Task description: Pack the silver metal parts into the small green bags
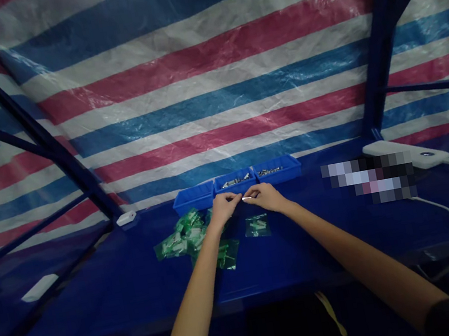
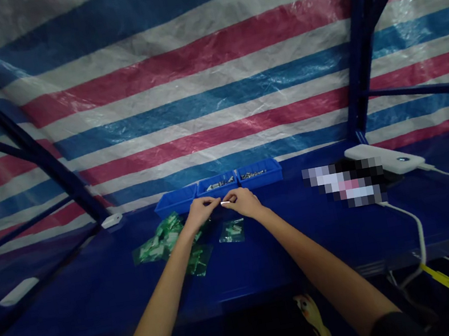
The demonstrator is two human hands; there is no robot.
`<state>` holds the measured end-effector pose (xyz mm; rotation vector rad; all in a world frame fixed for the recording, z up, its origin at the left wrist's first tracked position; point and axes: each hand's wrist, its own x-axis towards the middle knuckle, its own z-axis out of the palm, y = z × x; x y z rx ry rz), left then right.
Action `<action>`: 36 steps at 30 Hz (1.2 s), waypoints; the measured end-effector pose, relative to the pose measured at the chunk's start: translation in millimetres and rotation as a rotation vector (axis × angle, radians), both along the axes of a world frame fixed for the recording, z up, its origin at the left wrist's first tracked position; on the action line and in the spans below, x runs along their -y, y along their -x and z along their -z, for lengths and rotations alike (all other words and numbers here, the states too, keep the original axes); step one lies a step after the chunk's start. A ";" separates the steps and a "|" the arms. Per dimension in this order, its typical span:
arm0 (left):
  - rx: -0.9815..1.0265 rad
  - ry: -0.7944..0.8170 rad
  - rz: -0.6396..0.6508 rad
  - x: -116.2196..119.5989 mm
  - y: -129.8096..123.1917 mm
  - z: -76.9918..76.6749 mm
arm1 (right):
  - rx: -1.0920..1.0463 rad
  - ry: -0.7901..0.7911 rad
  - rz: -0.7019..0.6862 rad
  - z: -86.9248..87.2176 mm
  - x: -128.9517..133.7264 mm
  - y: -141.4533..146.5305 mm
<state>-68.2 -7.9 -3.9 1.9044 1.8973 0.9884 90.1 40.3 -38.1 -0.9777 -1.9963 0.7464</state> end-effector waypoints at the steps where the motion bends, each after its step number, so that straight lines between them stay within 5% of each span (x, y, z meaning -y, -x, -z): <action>1: 0.025 0.001 -0.009 -0.3 -1.0 -0.2 | -0.048 -0.007 0.026 -1.7 0.9 1.1; 12: 0.400 0.214 0.153 5.7 -19.3 1.4 | -0.391 0.103 0.050 -16.9 13.4 6.8; 19: 0.529 0.089 0.017 5.8 -16.8 -7.3 | -0.508 0.064 -0.037 -11.1 10.9 12.8; 24: 0.430 -0.113 -0.040 5.8 -13.9 -11.2 | -0.507 0.230 -0.089 -6.7 15.6 18.8; 29: 0.084 -0.233 -0.141 6.7 -4.8 -15.0 | -0.495 0.294 -0.002 -9.6 16.6 16.3; 36: -0.301 -0.099 -0.288 15.0 3.8 -22.4 | -0.385 0.237 0.179 -1.1 2.4 6.8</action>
